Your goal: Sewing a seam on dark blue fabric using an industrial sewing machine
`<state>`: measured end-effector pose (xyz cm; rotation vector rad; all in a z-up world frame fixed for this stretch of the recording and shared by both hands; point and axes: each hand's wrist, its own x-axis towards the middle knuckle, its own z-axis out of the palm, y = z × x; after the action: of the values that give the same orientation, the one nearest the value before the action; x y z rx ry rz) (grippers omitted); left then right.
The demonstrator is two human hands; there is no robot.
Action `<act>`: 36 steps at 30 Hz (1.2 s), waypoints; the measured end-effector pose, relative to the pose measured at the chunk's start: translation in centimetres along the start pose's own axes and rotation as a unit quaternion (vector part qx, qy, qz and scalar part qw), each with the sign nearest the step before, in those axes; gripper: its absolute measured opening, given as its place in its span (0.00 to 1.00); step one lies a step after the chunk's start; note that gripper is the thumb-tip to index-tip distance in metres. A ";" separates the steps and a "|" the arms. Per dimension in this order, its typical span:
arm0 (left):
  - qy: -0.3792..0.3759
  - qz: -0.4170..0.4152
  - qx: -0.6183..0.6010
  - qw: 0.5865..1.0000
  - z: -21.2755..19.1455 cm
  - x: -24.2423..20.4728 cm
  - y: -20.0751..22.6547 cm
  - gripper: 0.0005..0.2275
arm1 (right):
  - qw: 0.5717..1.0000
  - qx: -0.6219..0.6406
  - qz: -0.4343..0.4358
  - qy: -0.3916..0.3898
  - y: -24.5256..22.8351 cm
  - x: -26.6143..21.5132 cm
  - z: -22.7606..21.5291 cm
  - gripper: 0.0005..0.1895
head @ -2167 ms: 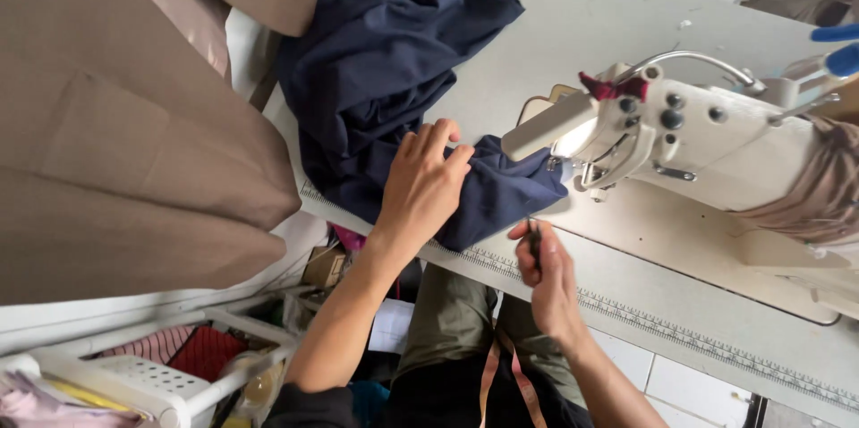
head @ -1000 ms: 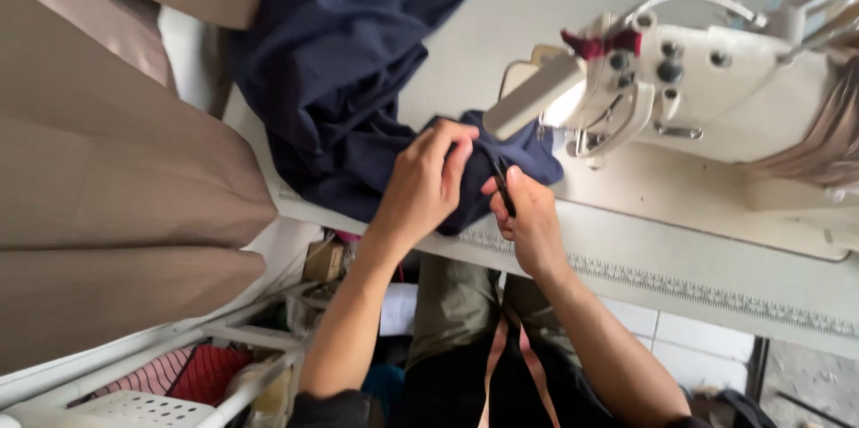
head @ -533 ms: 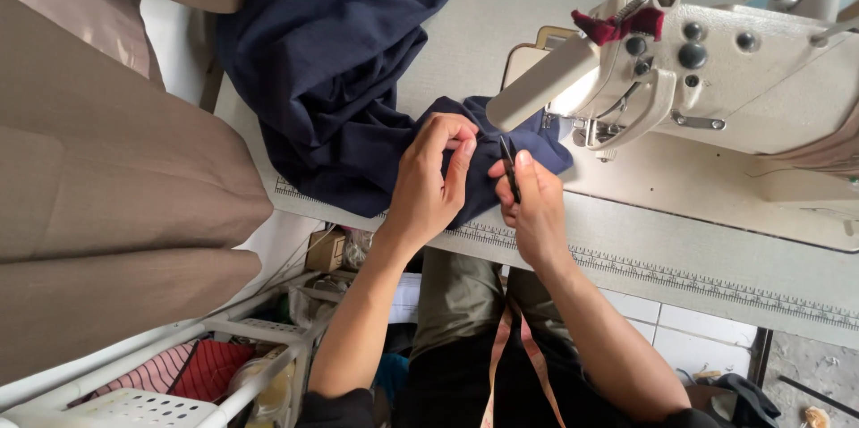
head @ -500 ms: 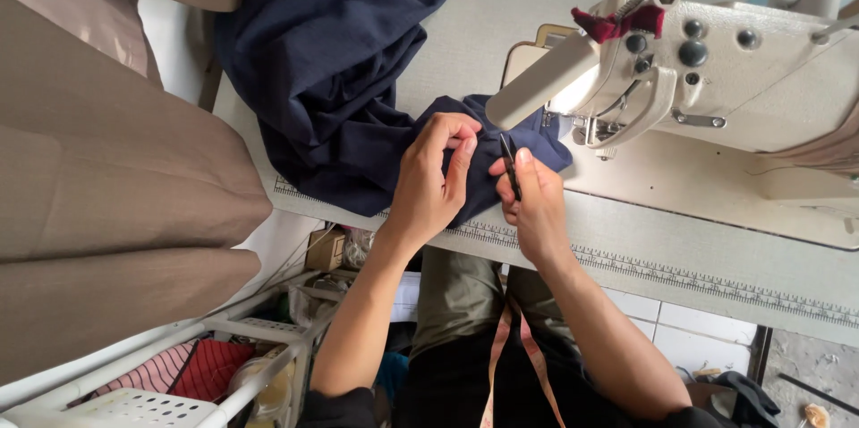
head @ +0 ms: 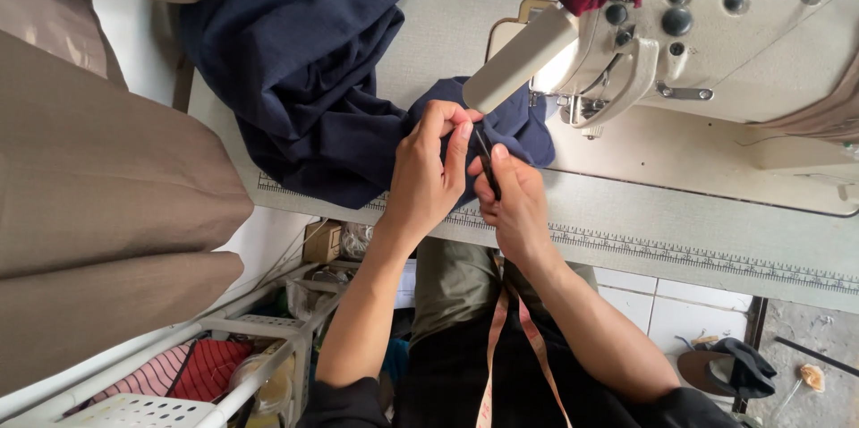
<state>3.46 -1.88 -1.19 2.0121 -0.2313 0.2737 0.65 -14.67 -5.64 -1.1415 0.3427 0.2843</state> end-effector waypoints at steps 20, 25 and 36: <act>-0.060 0.055 0.030 0.996 2.6 1.9 -3.4 0.09 | 0.910 -0.376 -0.177 0.017 -2.9 -2.2 -5.5 0.18; -0.083 0.094 0.102 0.987 2.6 1.9 -5.2 0.12 | 0.670 -0.631 -0.387 0.059 -4.1 -1.8 -5.3 0.10; -0.079 0.144 0.159 0.973 3.4 2.0 -5.7 0.08 | 0.511 -0.756 -0.407 0.038 -6.2 -1.3 -4.9 0.15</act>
<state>7.32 -2.48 -6.94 2.3206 -0.6177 0.3503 1.32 -21.69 -1.77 -2.9127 -0.6215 -0.4945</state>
